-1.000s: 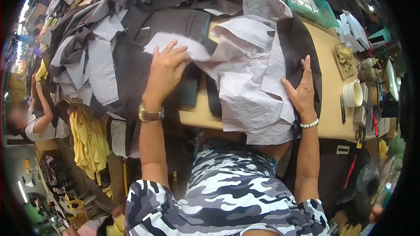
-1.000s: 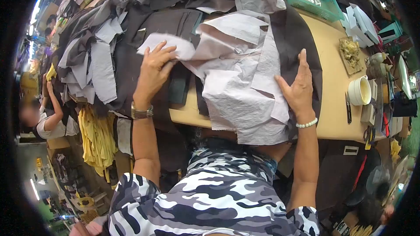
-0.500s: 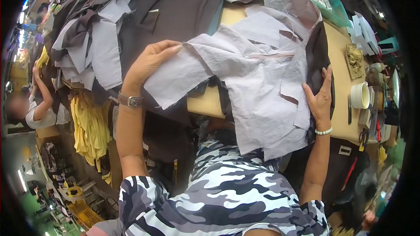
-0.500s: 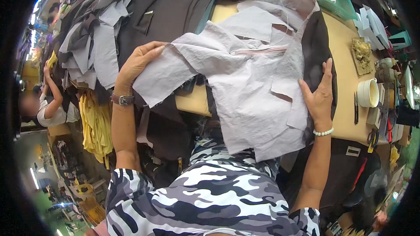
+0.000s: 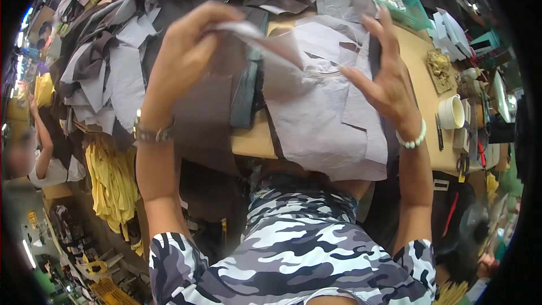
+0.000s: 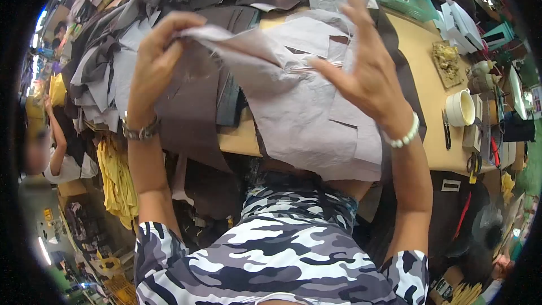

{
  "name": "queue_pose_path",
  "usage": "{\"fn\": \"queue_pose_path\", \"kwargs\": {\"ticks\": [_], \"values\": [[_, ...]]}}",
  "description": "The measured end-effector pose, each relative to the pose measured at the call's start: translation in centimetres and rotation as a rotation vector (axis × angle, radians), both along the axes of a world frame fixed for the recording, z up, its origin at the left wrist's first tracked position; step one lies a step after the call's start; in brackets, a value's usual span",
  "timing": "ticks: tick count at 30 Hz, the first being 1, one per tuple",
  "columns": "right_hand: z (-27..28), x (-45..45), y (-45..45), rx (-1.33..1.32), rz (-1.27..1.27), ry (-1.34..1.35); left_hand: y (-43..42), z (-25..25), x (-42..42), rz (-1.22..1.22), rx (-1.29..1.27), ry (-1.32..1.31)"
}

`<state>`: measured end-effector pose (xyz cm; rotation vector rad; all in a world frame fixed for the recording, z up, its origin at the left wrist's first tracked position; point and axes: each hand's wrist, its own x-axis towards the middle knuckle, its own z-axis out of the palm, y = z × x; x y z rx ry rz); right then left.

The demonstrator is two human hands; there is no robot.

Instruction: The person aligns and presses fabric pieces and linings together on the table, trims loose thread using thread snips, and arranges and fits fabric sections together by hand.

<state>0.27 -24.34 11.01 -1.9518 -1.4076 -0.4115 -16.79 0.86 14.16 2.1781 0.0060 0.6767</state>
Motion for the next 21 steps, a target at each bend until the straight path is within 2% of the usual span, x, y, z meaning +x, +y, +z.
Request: {"fn": "queue_pose_path", "kwargs": {"ticks": [1, 2, 4, 5, 6, 8, 9, 10, 12, 13, 14, 15, 16, 18, 19, 20, 21], "values": [[2.0, -1.3, 2.2, 0.197, 0.103, 0.095, -0.9, 2.0, 1.7, -0.061, 0.109, -0.113], [4.7, -2.0, 3.6, 0.169, 0.161, 0.063, -1.4, 4.2, 3.1, -0.087, 0.257, -0.041], [9.4, -2.4, 4.7, 0.137, 0.241, 0.018, -2.0, 7.3, 5.2, 0.164, 0.476, 0.090], [11.1, -2.3, 4.8, 0.136, 0.265, 0.006, -3.6, 8.6, 6.9, -0.018, 0.337, -0.116], [12.1, -2.1, 4.6, 0.167, 0.257, 0.003, -4.6, 9.9, 6.8, -0.085, 0.250, -0.208], [13.3, -1.2, 3.5, 0.316, 0.294, 0.171, -6.8, 12.4, 6.7, -0.238, 0.093, -0.386], [13.1, -0.4, 2.1, 0.434, 0.339, 0.356, -9.4, 12.4, 7.4, -0.110, -0.184, -0.407], [12.7, 0.5, 0.7, 0.550, 0.383, 0.540, -8.9, 10.7, 8.6, -0.207, -0.241, -0.357], [12.6, 1.2, -0.7, 0.712, 0.337, 0.709, -7.9, 7.2, 11.1, -0.382, -0.362, -0.242], [12.6, 1.4, -1.1, 0.757, 0.248, 0.693, -8.8, 6.0, 11.7, -0.452, -0.240, -0.342], [12.4, 1.6, -1.6, 0.799, 0.157, 0.679, -10.4, 4.2, 12.8, -0.412, -0.269, -0.299], [12.1, 6.7, -5.5, 0.573, 0.042, 0.462, -11.5, 2.7, 13.6, -0.440, -0.218, -0.265], [12.4, 6.7, -7.0, 0.614, -0.022, 0.465, -12.2, 1.7, 13.8, -0.497, -0.244, -0.111], [12.8, 6.1, -9.4, 0.702, -0.152, 0.473, -13.2, 0.9, 13.8, -0.399, 0.063, -0.088], [12.7, 6.3, -10.8, 0.762, -0.193, 0.381, -13.6, 0.8, 13.5, -0.400, 0.090, -0.058], [12.6, 6.3, -11.9, 0.814, -0.211, 0.403, -13.5, 0.6, 13.2, -0.399, 0.122, -0.027], [12.8, 6.3, -12.9, 0.864, -0.228, 0.424, -12.9, -0.6, 14.0, -0.376, 0.212, -0.144]]}}
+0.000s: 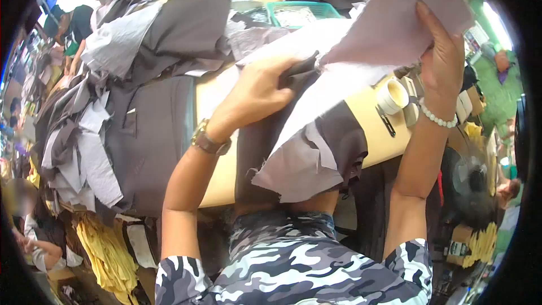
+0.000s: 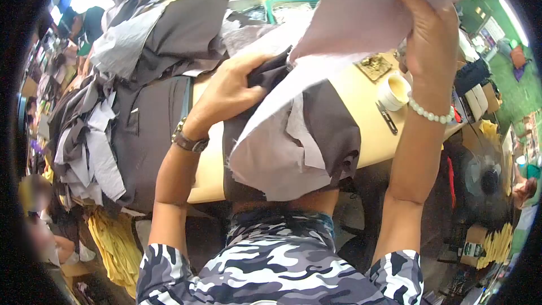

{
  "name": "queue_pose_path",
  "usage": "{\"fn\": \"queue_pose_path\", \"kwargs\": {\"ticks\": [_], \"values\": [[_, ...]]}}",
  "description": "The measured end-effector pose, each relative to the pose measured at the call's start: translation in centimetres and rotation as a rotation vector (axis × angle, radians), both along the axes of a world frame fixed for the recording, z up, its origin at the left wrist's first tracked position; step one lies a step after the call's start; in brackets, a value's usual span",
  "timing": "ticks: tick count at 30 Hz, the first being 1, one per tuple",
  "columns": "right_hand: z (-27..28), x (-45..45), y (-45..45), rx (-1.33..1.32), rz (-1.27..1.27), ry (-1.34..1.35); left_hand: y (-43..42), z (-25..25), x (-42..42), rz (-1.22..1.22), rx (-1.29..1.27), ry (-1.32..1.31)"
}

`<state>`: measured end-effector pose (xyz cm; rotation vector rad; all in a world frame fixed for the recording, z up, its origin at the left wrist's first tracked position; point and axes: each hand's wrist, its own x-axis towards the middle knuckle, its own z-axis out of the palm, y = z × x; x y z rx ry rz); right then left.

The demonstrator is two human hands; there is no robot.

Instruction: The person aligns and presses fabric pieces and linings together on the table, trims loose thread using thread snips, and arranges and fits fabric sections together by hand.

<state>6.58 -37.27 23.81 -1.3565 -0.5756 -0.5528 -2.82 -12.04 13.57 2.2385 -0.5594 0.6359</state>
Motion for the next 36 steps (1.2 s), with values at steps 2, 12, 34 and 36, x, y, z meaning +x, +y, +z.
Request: {"fn": "queue_pose_path", "kwargs": {"ticks": [2, 12, 34, 36], "values": [[-0.3, 0.4, -1.9, -0.019, -0.009, 0.048, 1.7, -1.2, 0.6, -0.017, -0.127, 0.316], [1.5, -1.0, 5.7, -0.279, 0.222, -0.220, 0.9, 8.0, 1.4, -0.360, -0.233, 0.031], [-0.7, -3.0, -29.6, 0.318, 0.252, 0.106, -2.1, -11.9, -4.3, 0.008, 0.397, 0.484], [-1.6, -4.4, -30.6, 0.333, 0.302, 0.139, -2.3, -12.0, -5.8, -0.016, 0.342, 0.481]]}}
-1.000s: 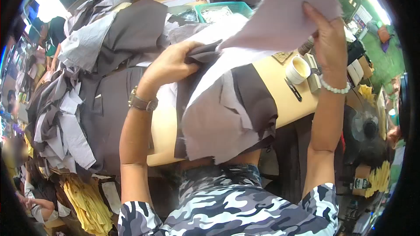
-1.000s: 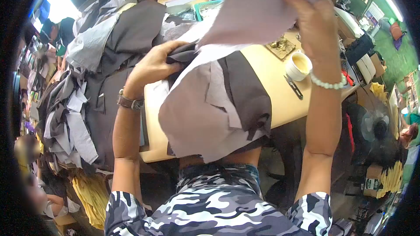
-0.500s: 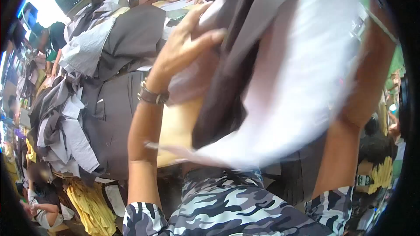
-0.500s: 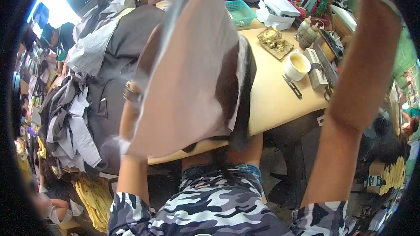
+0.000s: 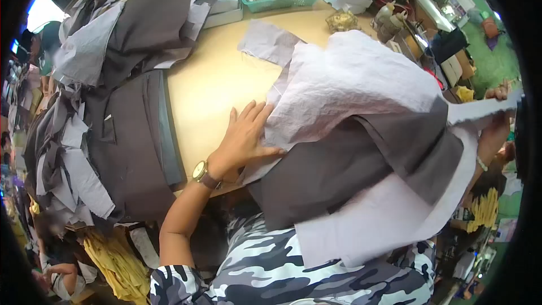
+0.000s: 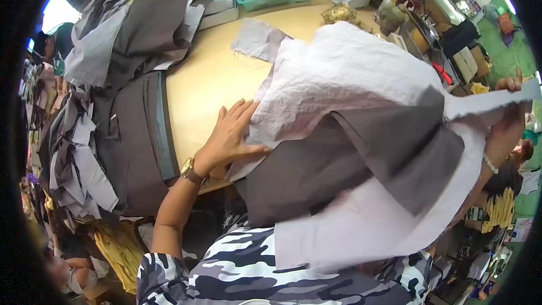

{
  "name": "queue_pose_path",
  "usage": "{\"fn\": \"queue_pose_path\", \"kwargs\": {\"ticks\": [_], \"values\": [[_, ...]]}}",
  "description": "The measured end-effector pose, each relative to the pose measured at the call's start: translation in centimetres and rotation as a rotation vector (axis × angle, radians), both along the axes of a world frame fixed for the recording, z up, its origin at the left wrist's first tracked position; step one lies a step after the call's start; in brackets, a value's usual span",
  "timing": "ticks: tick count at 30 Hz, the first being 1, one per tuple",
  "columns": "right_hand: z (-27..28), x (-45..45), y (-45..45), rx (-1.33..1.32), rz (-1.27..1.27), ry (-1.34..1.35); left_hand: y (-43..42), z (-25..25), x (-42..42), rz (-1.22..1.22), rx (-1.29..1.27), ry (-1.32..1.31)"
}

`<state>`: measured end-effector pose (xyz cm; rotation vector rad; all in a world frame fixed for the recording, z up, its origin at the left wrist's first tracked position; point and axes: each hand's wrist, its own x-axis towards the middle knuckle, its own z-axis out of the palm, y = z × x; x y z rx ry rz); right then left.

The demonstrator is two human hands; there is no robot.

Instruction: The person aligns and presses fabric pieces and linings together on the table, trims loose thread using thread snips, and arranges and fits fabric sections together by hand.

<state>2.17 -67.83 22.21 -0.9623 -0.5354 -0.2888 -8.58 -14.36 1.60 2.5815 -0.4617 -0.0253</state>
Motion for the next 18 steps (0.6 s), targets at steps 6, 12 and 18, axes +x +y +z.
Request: {"fn": "queue_pose_path", "kwargs": {"ticks": [6, 12, 18], "values": [[-1.5, -3.3, -0.7, 0.016, -0.038, 0.034, 0.2, 3.0, 0.2, 0.076, -0.176, 0.085], [-1.4, -4.7, -2.2, 0.029, -0.071, 0.049, 1.1, 3.6, 12.7, 0.102, 0.056, -0.789], [1.6, -5.3, -5.9, -0.104, -0.235, -0.029, 4.4, 7.7, 21.0, -0.268, 0.094, 0.011]]}}
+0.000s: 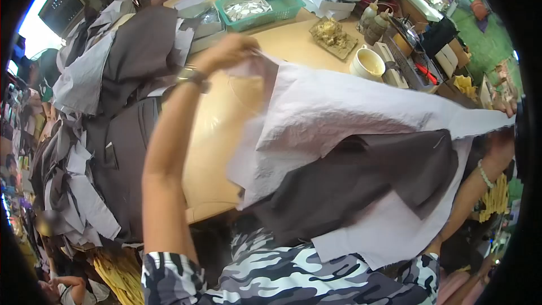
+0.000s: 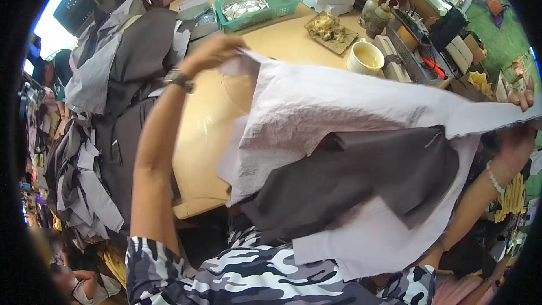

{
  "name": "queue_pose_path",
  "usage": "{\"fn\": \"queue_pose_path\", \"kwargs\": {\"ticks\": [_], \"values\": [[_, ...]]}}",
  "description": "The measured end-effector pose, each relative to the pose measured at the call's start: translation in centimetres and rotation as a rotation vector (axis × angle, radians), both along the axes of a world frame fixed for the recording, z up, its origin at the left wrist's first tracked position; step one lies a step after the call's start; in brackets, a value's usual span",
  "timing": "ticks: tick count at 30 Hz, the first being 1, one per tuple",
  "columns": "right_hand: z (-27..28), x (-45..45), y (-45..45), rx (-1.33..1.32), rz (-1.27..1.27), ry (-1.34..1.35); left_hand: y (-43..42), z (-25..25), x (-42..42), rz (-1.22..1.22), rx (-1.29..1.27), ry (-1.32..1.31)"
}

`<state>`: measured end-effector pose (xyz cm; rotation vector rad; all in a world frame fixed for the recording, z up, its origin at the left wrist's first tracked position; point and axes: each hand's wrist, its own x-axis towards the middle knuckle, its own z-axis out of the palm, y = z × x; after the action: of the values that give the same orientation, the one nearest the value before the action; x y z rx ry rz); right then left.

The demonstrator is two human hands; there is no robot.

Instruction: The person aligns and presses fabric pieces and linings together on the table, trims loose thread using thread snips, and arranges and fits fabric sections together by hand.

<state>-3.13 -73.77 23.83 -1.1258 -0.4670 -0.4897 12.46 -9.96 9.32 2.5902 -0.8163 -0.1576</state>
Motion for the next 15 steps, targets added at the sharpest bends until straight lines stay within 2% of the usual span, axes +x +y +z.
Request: {"fn": "queue_pose_path", "kwargs": {"ticks": [1, 2, 3, 4, 5, 6, 9, 11, 13, 14, 15], "values": [[0.7, 0.6, -1.0, 0.068, -0.044, 0.011, 2.6, 1.4, 0.3, 0.091, -0.082, -0.203], [1.3, 1.3, -2.1, 0.136, -0.090, 0.020, 4.1, 5.3, -2.0, 0.338, -0.281, -0.127], [2.0, 1.9, -3.1, 0.203, -0.137, 0.028, 7.8, 8.3, -2.5, 0.322, -0.511, 0.004], [2.0, 3.8, -2.6, 0.246, -0.170, 0.039, 9.5, 10.6, -4.1, 0.377, -0.603, -0.204], [1.3, 7.0, -0.9, 0.259, -0.188, 0.075, 12.5, 12.3, -4.1, 0.335, -0.530, -0.330], [0.7, 10.5, 1.6, 0.257, -0.202, 0.115, 13.3, 13.6, -5.6, 0.279, -0.489, -0.350], [-0.9, 20.6, 11.4, 0.140, -0.147, 0.332, 18.6, 16.5, -6.3, 0.571, 0.374, -0.658], [0.4, 23.1, 17.1, 0.156, -0.075, 0.310, 22.8, 20.3, -6.6, 0.540, 0.120, -0.850], [3.1, 21.7, 21.7, 0.263, 0.035, 0.077, 26.6, 23.0, -9.4, 0.789, 0.125, -0.988], [3.4, 21.3, 22.2, 0.235, 0.129, -0.004, 28.5, 24.4, -10.8, 0.915, 0.118, -1.040], [3.6, 20.9, 22.8, 0.206, 0.228, -0.081, 29.1, 22.7, -13.3, 0.865, 0.027, -0.960]]}}
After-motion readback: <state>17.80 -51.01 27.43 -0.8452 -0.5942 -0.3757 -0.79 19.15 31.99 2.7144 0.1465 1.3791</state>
